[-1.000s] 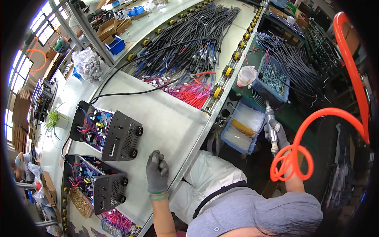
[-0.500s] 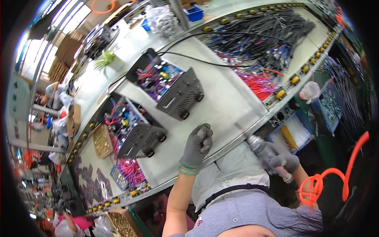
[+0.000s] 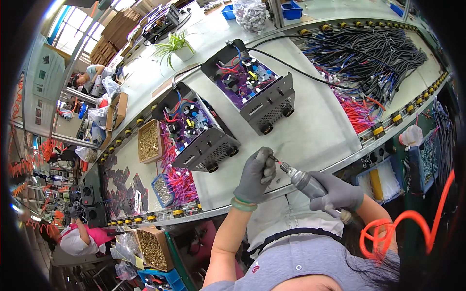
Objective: The person assembles electronic power supply units on a factory workbench. They connect wires to circuit boards, use a pneumatic screwdriver to secure screws, and handle various components including metal casings and internal wiring. The task involves repetitive assembly steps in a production line environment.
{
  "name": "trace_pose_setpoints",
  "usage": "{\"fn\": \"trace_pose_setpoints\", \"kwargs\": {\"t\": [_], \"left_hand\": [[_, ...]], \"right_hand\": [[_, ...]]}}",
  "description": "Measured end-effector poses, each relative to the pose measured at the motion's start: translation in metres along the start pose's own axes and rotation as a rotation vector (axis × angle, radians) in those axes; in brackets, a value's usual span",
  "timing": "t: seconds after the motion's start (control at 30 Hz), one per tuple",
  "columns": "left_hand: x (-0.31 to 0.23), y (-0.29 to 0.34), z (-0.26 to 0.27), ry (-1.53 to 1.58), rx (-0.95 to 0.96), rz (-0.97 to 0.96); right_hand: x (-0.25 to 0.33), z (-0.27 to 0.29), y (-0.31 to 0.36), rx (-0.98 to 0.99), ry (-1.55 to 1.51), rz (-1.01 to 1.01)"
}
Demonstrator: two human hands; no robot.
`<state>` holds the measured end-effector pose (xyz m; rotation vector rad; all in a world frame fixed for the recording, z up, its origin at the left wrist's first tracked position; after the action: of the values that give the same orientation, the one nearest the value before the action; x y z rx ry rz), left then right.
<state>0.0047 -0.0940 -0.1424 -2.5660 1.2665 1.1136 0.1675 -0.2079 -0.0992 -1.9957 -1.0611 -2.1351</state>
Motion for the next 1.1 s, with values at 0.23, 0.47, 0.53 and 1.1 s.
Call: {"fn": "trace_pose_setpoints", "kwargs": {"t": [0.23,0.47,0.53,1.1], "left_hand": [[-0.009,-0.004,0.005,-0.434,-0.195,0.019],[-0.021,-0.004,0.010,-0.399,-0.170,-0.153],[-0.024,-0.005,0.011,-0.388,-0.180,-0.185],[-0.052,0.014,0.021,-0.636,-0.332,-0.130]], "right_hand": [[0.007,0.009,-0.001,-0.120,0.508,0.003],[-0.018,-0.015,-0.017,0.278,-0.813,-0.089],[-0.005,-0.015,-0.018,0.165,-0.634,-0.005],[0.015,-0.002,-0.043,0.057,0.093,0.149]]}}
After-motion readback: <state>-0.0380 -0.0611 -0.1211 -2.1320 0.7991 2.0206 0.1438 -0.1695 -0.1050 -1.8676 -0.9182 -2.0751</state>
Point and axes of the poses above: each hand's wrist, its own y-axis away from the middle knuckle, its own z-axis out of the back of the hand, x = y × z, the point moved 6 cm from there along -y, towards the middle knuckle, and after that the axes turned 6 degrees about x, right-handed, at the moved point
